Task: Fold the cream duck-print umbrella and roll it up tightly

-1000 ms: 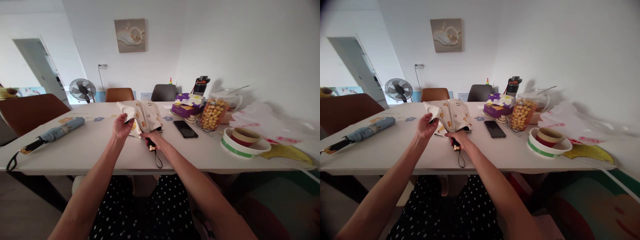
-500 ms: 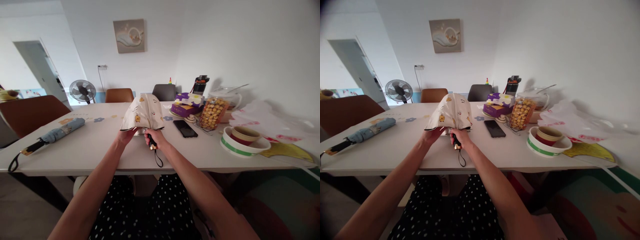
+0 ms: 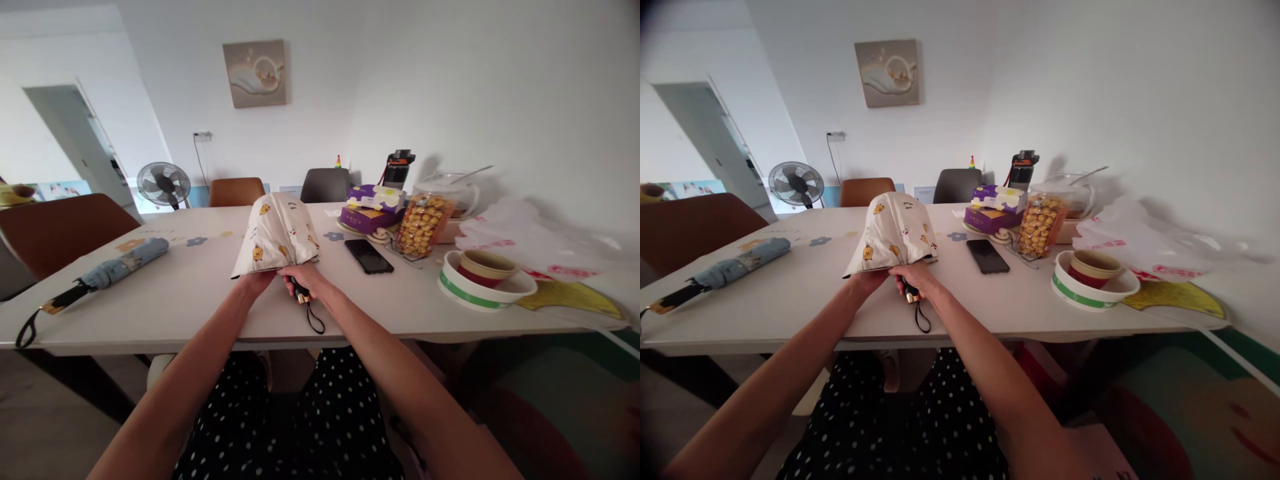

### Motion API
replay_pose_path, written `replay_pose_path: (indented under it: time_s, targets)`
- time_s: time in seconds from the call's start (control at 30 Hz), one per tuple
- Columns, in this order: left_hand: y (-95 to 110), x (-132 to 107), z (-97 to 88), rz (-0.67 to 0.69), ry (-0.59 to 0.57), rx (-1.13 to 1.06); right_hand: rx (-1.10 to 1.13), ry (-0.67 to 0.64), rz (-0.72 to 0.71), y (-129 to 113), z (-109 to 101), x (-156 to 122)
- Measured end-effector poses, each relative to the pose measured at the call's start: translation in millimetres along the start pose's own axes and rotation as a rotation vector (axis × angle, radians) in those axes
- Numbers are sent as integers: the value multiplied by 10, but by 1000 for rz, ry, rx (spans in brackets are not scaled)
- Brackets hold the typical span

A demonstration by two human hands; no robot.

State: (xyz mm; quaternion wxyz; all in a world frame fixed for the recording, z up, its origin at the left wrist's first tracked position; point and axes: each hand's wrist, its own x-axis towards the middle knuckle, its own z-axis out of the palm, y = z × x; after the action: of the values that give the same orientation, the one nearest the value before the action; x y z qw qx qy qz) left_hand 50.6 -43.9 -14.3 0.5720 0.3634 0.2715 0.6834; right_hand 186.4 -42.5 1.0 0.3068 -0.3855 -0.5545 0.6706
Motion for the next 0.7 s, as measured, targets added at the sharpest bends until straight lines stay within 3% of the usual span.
replay_pose_path:
  time_s: [0.13, 0.27, 0.43, 0.57, 0.7]
  targets:
    - [-9, 15, 14, 16, 122, -136, -51, -1, 19, 12, 19, -22]
    - [-3, 9, 44, -26, 173, -216, -52, 38, 25, 7, 21, -45]
    - [56, -46, 62, -36, 237, -173, -62, -47, 65, 36, -18, -32]
    - [49, -35, 12, 6, 206, -53, 69, -61, -1, 74, -9, 4]
    - [39, 11, -45, 26, 121, 40, 182, 54, -69, 39, -12, 19]
